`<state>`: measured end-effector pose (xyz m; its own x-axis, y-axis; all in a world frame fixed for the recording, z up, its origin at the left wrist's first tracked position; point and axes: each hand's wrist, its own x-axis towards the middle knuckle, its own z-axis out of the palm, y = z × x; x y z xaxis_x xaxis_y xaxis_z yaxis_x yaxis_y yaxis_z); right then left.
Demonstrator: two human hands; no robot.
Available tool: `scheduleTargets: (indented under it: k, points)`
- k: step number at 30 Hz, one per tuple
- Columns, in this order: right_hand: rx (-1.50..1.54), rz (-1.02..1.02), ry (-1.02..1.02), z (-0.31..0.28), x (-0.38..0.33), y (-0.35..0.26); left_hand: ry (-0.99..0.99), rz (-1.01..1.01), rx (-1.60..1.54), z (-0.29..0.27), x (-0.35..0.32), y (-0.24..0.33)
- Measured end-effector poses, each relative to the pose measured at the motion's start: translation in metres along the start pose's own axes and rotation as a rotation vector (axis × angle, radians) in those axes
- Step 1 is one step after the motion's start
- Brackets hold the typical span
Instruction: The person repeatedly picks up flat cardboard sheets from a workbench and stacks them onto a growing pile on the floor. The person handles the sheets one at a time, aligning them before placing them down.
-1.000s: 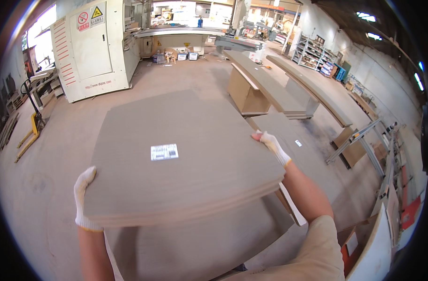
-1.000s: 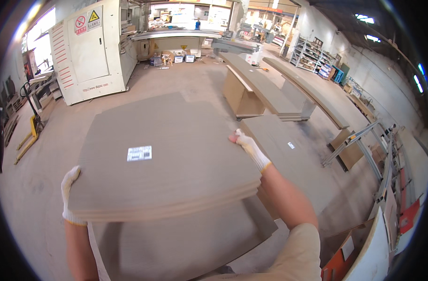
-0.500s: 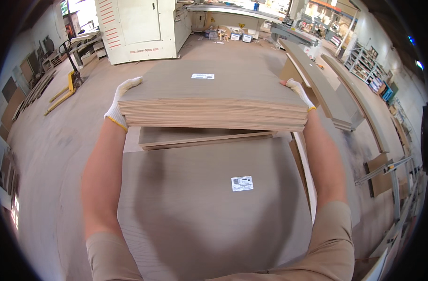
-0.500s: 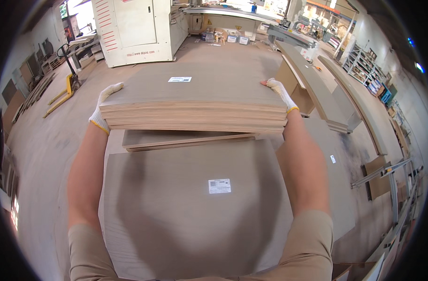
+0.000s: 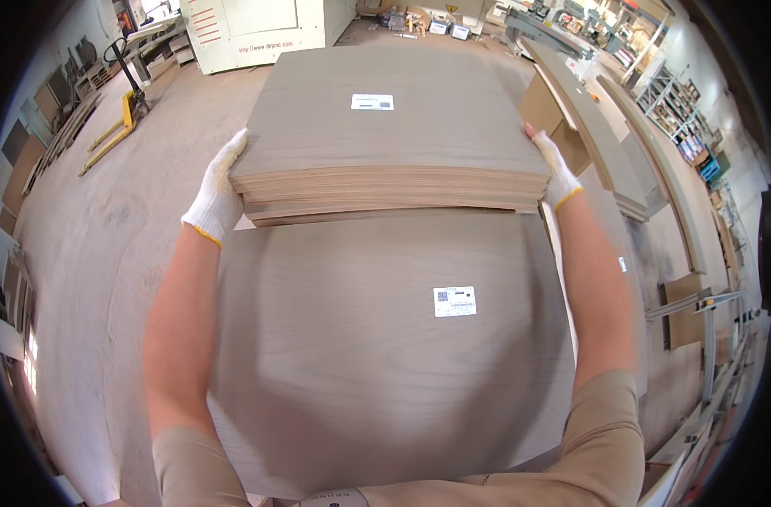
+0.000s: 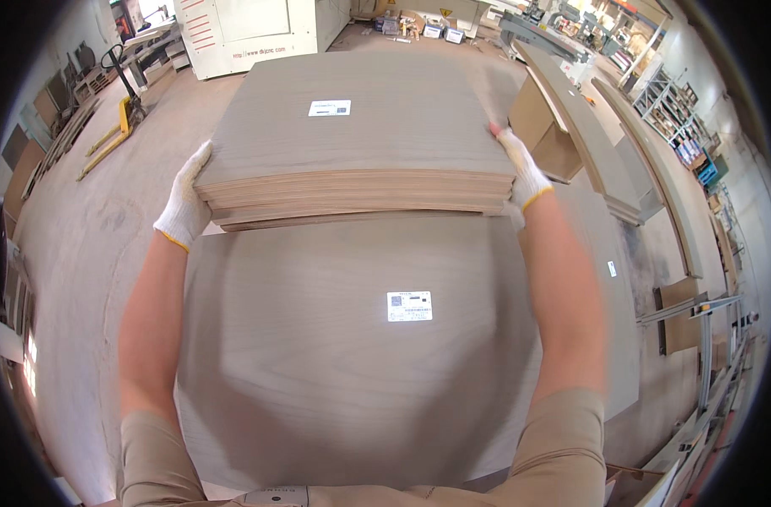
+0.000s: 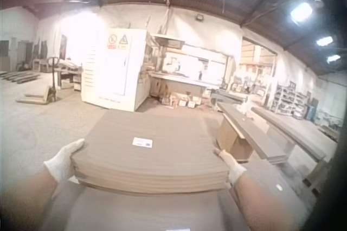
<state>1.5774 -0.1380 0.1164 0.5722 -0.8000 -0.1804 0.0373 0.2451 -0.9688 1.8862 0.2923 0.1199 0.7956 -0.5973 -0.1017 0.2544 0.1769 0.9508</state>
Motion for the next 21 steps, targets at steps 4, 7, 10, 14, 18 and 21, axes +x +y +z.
scheduleTargets:
  k: [4,7,10,14,18,21]
  points:
    - [0.265,0.154,-0.042,-0.006,-0.003,0.011,0.170,-0.130,-0.005,0.004,-0.016,-0.015]
    - [0.302,0.152,-0.070,-0.006,0.015,0.007,0.185,-0.121,0.019,0.007,-0.017,-0.014]
    - [0.220,0.133,-0.002,-0.006,0.033,0.006,0.094,-0.061,-0.018,0.008,-0.019,-0.015]
    - [0.200,0.035,-0.043,-0.002,0.038,0.012,0.112,0.018,-0.045,0.011,-0.024,-0.017]
    - [0.214,0.090,-0.075,0.007,0.023,0.012,0.328,-0.051,-0.121,0.021,-0.031,-0.014]
    - [0.195,0.123,-0.053,0.014,0.011,0.012,0.387,-0.009,-0.213,0.029,-0.033,-0.012]
